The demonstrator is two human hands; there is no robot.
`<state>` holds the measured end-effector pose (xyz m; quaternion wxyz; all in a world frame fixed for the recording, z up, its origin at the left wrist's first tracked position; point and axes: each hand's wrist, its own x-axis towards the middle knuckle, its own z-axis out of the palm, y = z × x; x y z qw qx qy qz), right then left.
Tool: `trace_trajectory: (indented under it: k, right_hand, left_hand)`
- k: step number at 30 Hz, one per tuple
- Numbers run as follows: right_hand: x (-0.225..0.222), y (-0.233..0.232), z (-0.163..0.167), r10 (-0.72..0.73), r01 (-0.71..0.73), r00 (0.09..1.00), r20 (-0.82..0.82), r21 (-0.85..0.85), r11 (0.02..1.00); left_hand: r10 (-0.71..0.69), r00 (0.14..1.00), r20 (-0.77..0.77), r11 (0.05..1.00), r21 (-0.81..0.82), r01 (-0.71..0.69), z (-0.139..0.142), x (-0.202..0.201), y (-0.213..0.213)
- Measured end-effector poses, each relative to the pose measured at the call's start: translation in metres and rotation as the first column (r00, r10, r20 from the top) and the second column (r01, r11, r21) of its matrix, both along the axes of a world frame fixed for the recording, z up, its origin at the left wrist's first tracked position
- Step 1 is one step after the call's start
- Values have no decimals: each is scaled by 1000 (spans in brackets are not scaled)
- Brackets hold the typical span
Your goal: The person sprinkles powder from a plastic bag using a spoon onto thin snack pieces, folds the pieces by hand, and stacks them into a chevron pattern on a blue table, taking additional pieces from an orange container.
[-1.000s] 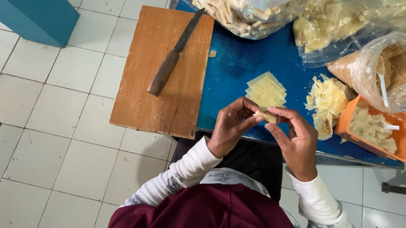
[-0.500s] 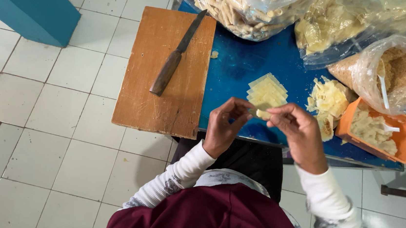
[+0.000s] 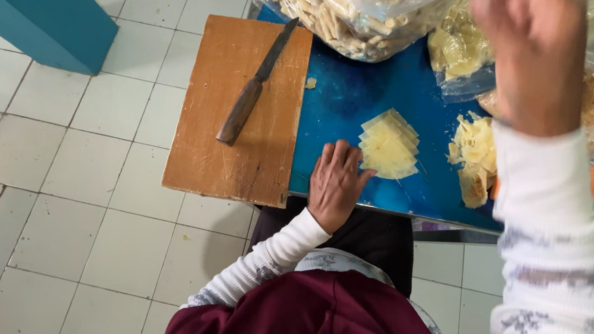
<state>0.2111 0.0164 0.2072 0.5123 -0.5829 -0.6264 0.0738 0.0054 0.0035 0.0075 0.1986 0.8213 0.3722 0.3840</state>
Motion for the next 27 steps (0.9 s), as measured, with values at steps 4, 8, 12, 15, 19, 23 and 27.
trace_trajectory:
  k: [4, 8, 12, 15, 19, 23, 27]
  right_hand:
    - [16, -63, -28, 15, -26, 952, 307, 30, 999]
    - [57, -119, -54, -308, 369, 901, 307, -166, 914]
    - [73, -156, -94, -307, 481, 726, 616, -135, 866]
    - [53, -167, -132, -268, 524, 613, 743, -129, 842]
    - [33, -162, -159, -306, 628, 545, 781, -138, 766]
    - [36, -152, -169, -308, 648, 464, 830, -81, 758]
    - [43, -155, -179, -352, 647, 481, 803, -55, 760]
  left_hand:
    - [7, 999, -46, 1000, -5, -8, -2, 2, 1]
    - [13, 999, -44, 1000, -8, -14, -3, 4, 0]
    - [1, 1000, -25, 1000, 6, -1, -2, 5, 0]
    - [1, 1000, -24, 1000, -1, -1, -2, 5, 0]
    - [-6, 1000, -23, 999, 36, 7, -2, 3, -1]
    - [-32, 999, 10, 993, 110, 30, -2, 4, -5]
    - [-204, 978, 30, 970, 141, 198, -4, 17, -13]
